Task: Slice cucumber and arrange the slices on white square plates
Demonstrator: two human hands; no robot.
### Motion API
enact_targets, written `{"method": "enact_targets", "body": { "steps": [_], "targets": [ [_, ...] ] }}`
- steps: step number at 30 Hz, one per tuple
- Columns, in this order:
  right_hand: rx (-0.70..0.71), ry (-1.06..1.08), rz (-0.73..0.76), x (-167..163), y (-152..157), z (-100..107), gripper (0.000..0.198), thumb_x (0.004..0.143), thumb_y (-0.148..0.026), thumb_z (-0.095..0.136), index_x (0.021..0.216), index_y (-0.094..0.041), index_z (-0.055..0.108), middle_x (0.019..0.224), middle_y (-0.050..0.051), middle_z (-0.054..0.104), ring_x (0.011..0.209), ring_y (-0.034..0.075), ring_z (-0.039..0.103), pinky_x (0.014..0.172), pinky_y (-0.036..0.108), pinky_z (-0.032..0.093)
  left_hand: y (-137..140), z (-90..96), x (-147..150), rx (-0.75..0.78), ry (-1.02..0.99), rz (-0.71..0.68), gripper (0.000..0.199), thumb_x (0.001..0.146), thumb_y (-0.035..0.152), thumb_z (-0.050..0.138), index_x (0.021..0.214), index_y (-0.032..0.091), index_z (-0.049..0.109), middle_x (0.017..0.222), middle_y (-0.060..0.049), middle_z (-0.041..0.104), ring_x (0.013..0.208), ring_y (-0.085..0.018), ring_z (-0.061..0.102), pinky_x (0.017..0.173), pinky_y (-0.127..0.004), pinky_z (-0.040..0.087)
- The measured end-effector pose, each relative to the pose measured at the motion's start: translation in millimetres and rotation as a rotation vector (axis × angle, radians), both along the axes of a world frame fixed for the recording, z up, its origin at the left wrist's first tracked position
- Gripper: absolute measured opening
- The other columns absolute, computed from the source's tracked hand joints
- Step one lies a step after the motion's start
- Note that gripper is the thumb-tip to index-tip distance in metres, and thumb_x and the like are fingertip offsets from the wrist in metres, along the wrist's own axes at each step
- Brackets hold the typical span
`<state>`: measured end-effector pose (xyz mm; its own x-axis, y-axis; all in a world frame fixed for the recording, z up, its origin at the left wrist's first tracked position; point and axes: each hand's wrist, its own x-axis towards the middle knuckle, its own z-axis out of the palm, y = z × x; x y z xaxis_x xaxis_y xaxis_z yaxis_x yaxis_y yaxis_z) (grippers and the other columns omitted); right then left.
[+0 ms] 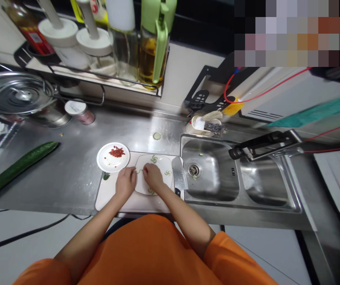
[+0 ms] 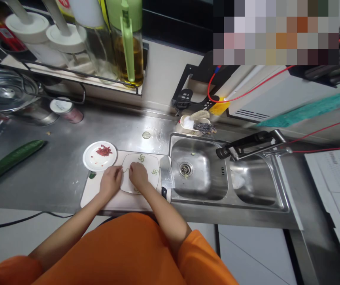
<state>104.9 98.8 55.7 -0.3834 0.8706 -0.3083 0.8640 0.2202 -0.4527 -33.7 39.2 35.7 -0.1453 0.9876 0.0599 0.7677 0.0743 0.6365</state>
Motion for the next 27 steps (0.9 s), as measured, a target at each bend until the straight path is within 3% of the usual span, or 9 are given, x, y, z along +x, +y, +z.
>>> {"method": "enact_targets", "body": {
  "steps": [6, 10, 15, 23, 27],
  "targets": [
    [0.089, -0.014, 0.119, 12.0, -22.1, 3.3, 0.024, 0.088, -0.022, 0.045, 0.106, -0.022, 0.061, 0.097, 0.008, 0.056, 0.093, 0.022, 0.042, 0.075, 0.032, 0.034, -5.6, -6.5, -7.0, 0.04, -0.005, -0.046, 0.025, 0.083, 0.027, 0.048, 0.101, 0.018, 0.064, 0.096, -0.01, 0.058, 0.094, -0.021, 0.054, 0.088, -0.035, 0.043],
    [0.11, -0.06, 0.17, 12.3, -29.6, 4.1, 0.034, 0.09, -0.022, 0.041, 0.121, -0.025, 0.054, 0.103, 0.011, 0.054, 0.095, 0.024, 0.039, 0.071, 0.033, 0.035, -4.1, -7.9, -4.8, 0.025, -0.018, -0.026, 0.026, 0.084, 0.029, 0.048, 0.1, 0.019, 0.065, 0.095, -0.009, 0.057, 0.092, -0.021, 0.055, 0.085, -0.034, 0.045],
    [0.106, -0.104, 0.193, 11.5, -29.4, 3.2, 0.035, 0.091, -0.022, 0.04, 0.123, -0.027, 0.052, 0.105, 0.011, 0.053, 0.096, 0.025, 0.038, 0.07, 0.033, 0.035, -2.4, -6.6, -2.4, 0.024, -0.028, -0.004, 0.024, 0.083, 0.028, 0.05, 0.098, 0.018, 0.066, 0.092, -0.008, 0.057, 0.089, -0.02, 0.055, 0.085, -0.033, 0.045],
    [0.101, -0.056, 0.146, 13.1, -28.5, 7.1, 0.035, 0.09, -0.023, 0.041, 0.122, -0.026, 0.054, 0.104, 0.01, 0.055, 0.097, 0.025, 0.039, 0.071, 0.033, 0.035, -2.3, 0.1, -6.1, 0.032, -0.045, 0.033, 0.025, 0.083, 0.029, 0.049, 0.099, 0.019, 0.066, 0.091, -0.008, 0.057, 0.089, -0.02, 0.055, 0.086, -0.033, 0.043],
    [0.102, 0.001, 0.066, 20.3, -30.3, 11.7, 0.034, 0.088, -0.021, 0.044, 0.119, -0.024, 0.057, 0.102, 0.009, 0.056, 0.097, 0.024, 0.04, 0.076, 0.034, 0.036, -3.6, 7.6, -19.5, 0.05, 0.132, 0.126, 0.025, 0.082, 0.03, 0.052, 0.098, 0.02, 0.069, 0.104, -0.012, 0.054, 0.1, -0.026, 0.047, 0.089, -0.042, 0.04]
  ]
}}
